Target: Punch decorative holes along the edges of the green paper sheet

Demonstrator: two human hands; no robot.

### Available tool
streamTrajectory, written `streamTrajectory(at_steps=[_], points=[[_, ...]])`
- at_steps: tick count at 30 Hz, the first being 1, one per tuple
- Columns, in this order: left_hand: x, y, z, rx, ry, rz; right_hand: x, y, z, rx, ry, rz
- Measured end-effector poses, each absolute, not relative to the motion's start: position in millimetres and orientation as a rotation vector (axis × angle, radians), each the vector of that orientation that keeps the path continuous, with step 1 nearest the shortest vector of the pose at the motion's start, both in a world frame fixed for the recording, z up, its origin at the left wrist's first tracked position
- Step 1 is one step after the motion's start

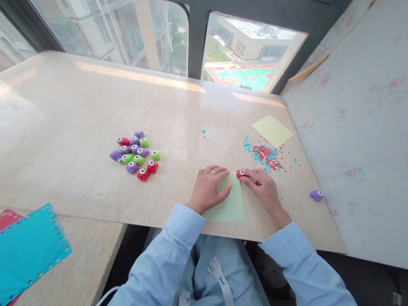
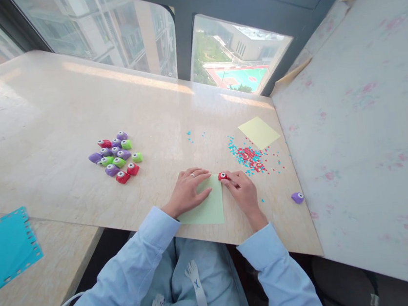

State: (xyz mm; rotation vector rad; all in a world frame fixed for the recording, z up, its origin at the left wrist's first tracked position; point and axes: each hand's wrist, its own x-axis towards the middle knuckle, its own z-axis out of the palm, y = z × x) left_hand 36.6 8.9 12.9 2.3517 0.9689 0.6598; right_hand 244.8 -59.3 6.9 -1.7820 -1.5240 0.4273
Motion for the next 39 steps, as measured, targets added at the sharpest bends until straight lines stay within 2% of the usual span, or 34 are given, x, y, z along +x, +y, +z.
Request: streamTrajectory(at_steps=[8, 18, 39], points=[[36.3, 8.0, 11.7, 2.377, 0.950, 0.644, 245.5, -60.9, 9.7, -1.694, -1.655, 0.456], [35.5, 7.3, 10.9, 2.412, 0.914, 0.647, 234.8, -72.6, 12.8, -1.718, -1.571, 0.537], [32.2, 6.1, 13.0, 2.447, 0.869, 0.629, 224.8, -60.7, 21.7, -1.827, -1.480, 0.458]])
